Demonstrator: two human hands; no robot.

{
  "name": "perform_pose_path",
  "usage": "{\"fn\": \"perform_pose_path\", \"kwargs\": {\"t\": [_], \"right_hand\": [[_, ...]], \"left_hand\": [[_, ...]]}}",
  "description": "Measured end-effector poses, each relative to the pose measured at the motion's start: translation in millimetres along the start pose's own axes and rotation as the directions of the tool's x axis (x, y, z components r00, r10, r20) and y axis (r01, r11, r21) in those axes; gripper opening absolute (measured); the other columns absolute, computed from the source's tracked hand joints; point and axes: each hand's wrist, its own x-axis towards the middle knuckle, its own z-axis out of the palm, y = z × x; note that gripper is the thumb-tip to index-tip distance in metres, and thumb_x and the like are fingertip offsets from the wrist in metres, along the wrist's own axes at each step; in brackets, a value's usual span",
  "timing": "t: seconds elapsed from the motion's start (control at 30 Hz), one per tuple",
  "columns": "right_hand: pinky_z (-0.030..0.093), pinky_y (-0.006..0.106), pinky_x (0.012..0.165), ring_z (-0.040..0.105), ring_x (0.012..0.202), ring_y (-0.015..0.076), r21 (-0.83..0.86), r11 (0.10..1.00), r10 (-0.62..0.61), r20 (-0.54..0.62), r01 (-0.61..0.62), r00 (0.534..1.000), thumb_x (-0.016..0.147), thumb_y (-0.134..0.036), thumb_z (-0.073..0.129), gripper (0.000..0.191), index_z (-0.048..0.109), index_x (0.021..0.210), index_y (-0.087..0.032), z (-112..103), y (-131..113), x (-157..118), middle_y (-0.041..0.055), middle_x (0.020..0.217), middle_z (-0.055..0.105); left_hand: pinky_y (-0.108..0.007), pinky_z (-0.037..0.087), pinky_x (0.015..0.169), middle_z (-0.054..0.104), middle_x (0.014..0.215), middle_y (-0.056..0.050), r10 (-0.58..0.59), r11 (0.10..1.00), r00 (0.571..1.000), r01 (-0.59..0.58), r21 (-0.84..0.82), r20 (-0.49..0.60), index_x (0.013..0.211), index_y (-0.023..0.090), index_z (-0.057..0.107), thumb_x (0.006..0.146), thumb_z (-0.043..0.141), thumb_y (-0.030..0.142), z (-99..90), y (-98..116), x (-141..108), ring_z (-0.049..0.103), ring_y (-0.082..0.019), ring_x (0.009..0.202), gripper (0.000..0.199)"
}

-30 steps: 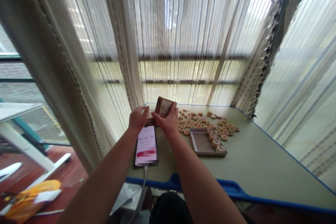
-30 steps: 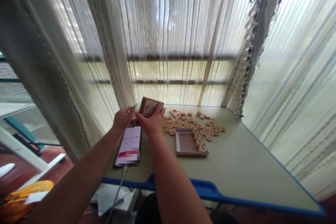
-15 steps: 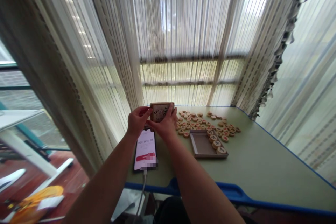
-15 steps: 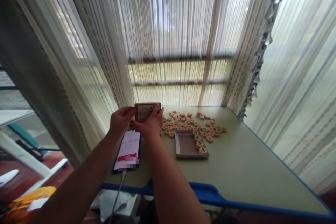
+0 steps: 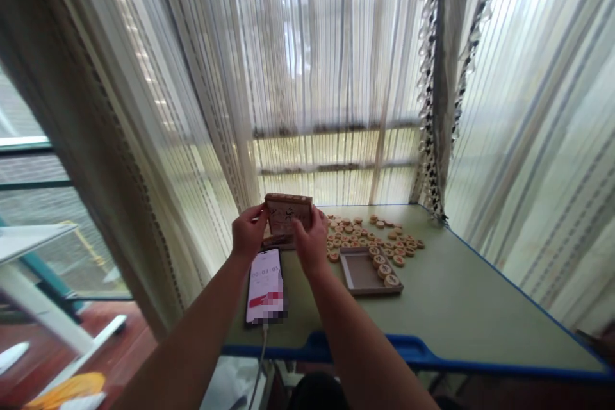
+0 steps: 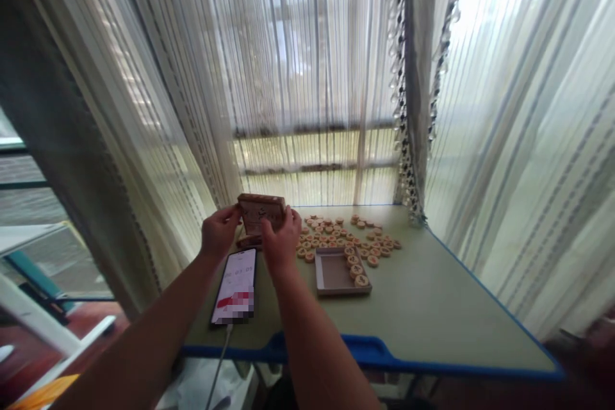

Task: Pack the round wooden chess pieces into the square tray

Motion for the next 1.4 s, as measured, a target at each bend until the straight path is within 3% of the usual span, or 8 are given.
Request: {"fn": "perform_pose_path", "kwargs": {"t": [0.2, 0.33, 0.47, 0.63, 0.87, 1.1, 1.23, 1.4], "right_hand": [[0.030, 0.041, 0.093, 0.040, 0.109, 0.0268, -0.229, 0.969, -0.093, -0.011, 0.088, 0.996, 0.072, -0.051, 0.048, 0.067, 0.038, 0.127, -0.013, -101, -19, 14, 0.0138, 0.111, 0.048], [0.036, 0.036, 0.088, 0.046, 0.104, 0.0246, -0.241, 0.967, 0.042, -0.155, -0.079, 0.987, 0.074, -0.050, 0.045, 0.069, 0.035, 0.128, -0.008, -195, 7, 20, 0.0148, 0.110, 0.052], [0.043, 0.028, 0.074, 0.056, 0.087, 0.0192, -0.209, 0.941, 0.174, -0.381, -0.268, 0.908, 0.075, -0.047, 0.040, 0.054, 0.047, 0.116, -0.012, -291, 34, 15, 0.0096, 0.100, 0.059], [0.041, 0.026, 0.077, 0.056, 0.088, 0.0181, -0.430, 0.829, 0.210, -0.352, -0.357, 0.912, 0.075, -0.038, 0.039, 0.037, 0.062, 0.093, -0.015, -364, 46, 4, 0.0072, 0.093, 0.064], [0.042, 0.026, 0.068, 0.058, 0.078, 0.0179, -0.596, 0.748, 0.294, -0.097, -0.292, 0.951, 0.075, -0.039, 0.041, 0.034, 0.062, 0.088, -0.015, -376, 66, 3, 0.0072, 0.084, 0.064], [0.037, 0.038, 0.089, 0.049, 0.105, 0.0249, -0.633, 0.756, 0.129, -0.103, -0.165, 0.986, 0.072, -0.039, 0.047, 0.049, 0.054, 0.110, -0.010, -369, 57, 7, 0.0157, 0.111, 0.056], [0.036, 0.038, 0.091, 0.049, 0.105, 0.0227, -0.524, 0.850, -0.038, 0.038, 0.053, 0.999, 0.074, -0.037, 0.045, 0.045, 0.055, 0.110, -0.013, -328, 29, 15, 0.0127, 0.112, 0.056], [0.039, 0.033, 0.087, 0.052, 0.099, 0.0183, -0.393, 0.911, -0.039, 0.211, 0.122, 0.977, 0.075, -0.026, 0.043, 0.038, 0.056, 0.109, -0.015, -243, 22, 37, 0.0082, 0.108, 0.059]], "left_hand": [[-0.025, 0.050, 0.065, 0.067, 0.092, -0.005, 0.135, 0.991, 0.976, -0.129, -0.048, 0.171, 0.101, 0.016, 0.063, 0.075, 0.051, 0.036, 36.2, 76, -25, 0.062, -0.015, 0.072, 0.035], [-0.025, 0.048, 0.069, 0.067, 0.092, -0.006, 0.175, 0.984, 0.919, -0.169, -0.048, 0.355, 0.104, 0.016, 0.062, 0.075, 0.051, 0.030, 102.3, 127, -73, 0.062, -0.015, 0.072, 0.034], [-0.025, 0.045, 0.070, 0.068, 0.089, -0.007, 0.071, 0.997, 0.864, -0.058, -0.042, 0.498, 0.097, 0.015, 0.065, 0.073, 0.052, 0.029, 179.3, 164, -127, 0.062, -0.017, 0.076, 0.031], [-0.023, 0.042, 0.061, 0.069, 0.077, -0.008, -0.049, 0.996, 0.731, -0.014, 0.087, 0.681, 0.086, 0.014, 0.069, 0.070, 0.050, 0.024, 242.7, 187, -171, 0.062, -0.017, 0.072, 0.026], [-0.021, 0.039, 0.058, 0.067, 0.066, -0.007, -0.179, 0.972, 0.697, 0.015, 0.235, 0.695, 0.070, 0.015, 0.070, 0.067, 0.048, 0.020, 245.0, 179, -182, 0.061, -0.016, 0.067, 0.022], [-0.022, 0.041, 0.061, 0.067, 0.069, -0.004, -0.152, 0.988, 0.856, 0.120, 0.097, 0.494, 0.078, 0.016, 0.068, 0.072, 0.047, 0.030, 201.5, 159, -151, 0.060, -0.014, 0.065, 0.026], [-0.023, 0.041, 0.061, 0.067, 0.072, -0.004, -0.152, 0.986, 0.955, 0.129, 0.107, 0.254, 0.079, 0.016, 0.066, 0.071, 0.046, 0.033, 166.2, 127, -103, 0.060, -0.014, 0.067, 0.028], [-0.025, 0.039, 0.056, 0.067, 0.069, -0.008, -0.283, 0.932, 0.946, 0.231, 0.279, 0.161, 0.070, 0.015, 0.066, 0.069, 0.045, 0.033, 141.8, 78, -63, 0.060, -0.018, 0.067, 0.028]]}}
